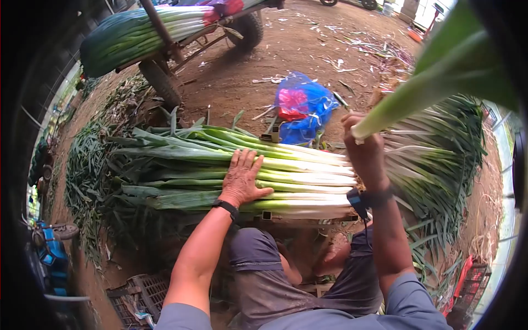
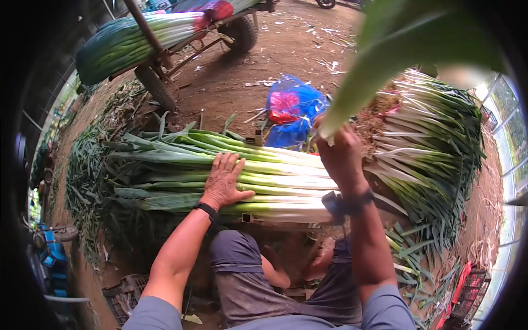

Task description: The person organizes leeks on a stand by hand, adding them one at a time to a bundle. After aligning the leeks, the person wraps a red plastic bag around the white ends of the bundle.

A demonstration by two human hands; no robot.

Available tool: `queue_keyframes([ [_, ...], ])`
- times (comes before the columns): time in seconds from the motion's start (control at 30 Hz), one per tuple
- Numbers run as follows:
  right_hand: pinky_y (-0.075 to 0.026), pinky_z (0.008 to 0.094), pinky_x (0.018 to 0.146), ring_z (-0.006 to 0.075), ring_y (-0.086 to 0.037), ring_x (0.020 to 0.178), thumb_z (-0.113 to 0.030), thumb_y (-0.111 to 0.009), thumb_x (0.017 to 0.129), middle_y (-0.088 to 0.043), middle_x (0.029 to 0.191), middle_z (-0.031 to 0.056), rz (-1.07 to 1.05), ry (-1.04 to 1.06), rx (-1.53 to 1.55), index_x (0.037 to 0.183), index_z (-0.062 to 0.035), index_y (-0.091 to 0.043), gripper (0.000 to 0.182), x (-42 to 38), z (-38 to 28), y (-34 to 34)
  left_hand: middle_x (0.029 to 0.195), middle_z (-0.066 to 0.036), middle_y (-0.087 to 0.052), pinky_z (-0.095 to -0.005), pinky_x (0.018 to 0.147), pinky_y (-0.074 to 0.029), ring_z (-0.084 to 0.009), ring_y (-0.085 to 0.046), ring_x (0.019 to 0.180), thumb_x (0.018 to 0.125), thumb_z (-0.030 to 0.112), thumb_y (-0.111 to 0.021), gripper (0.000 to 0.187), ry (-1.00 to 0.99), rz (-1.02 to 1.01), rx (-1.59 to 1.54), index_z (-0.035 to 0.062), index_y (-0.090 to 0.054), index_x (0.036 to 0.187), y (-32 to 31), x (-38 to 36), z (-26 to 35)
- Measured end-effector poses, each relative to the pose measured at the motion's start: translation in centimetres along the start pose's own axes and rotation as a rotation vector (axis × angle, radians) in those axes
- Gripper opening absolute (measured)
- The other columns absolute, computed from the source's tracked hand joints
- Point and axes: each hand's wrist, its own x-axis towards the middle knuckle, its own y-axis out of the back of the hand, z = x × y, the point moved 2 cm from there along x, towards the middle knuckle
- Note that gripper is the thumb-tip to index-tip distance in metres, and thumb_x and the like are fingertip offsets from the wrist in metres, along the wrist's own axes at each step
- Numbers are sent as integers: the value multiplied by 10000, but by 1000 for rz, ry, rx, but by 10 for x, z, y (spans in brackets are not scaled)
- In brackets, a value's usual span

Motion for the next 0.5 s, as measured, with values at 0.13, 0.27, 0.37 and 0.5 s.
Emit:
queue_keyframes([
  [0.13,-567,429,741,305,-725,848,-78,-704,865,-721,945,149,-424,-107,-588,1145,-107,-677,283,-37,29,-59,1523,-186,-459,-515,1289,-117,-356,-317,1505,735,736,-704,1034,-9,5,-29,52,-508,1485,5,1,2],
  [0.27,-569,446,765,363,-723,881,-235,-776,856,-743,945,152,-541,-353,-194,1254,-193,-672,414,-56,32,-77,1531,-184,-447,-520,1283,-122,-367,-314,1498,740,730,-701,1033,-28,8,81,52,-496,1492,-8,0,-3],
  [0.37,-560,443,719,332,-723,799,-333,-739,910,-743,879,114,-588,-313,-244,1183,-171,-679,323,-65,32,-80,1520,-183,-455,-517,1287,-114,-365,-312,1497,738,730,-702,1029,-13,21,2,58,-496,1490,3,-1,1],
  [0.5,-553,460,725,350,-719,817,-410,-726,931,-740,873,129,-690,-305,-256,1161,-130,-664,368,-94,52,-89,1523,-184,-457,-516,1288,-111,-362,-305,1501,732,734,-699,1033,2,-14,-7,56,-502,1485,6,1,3],
])
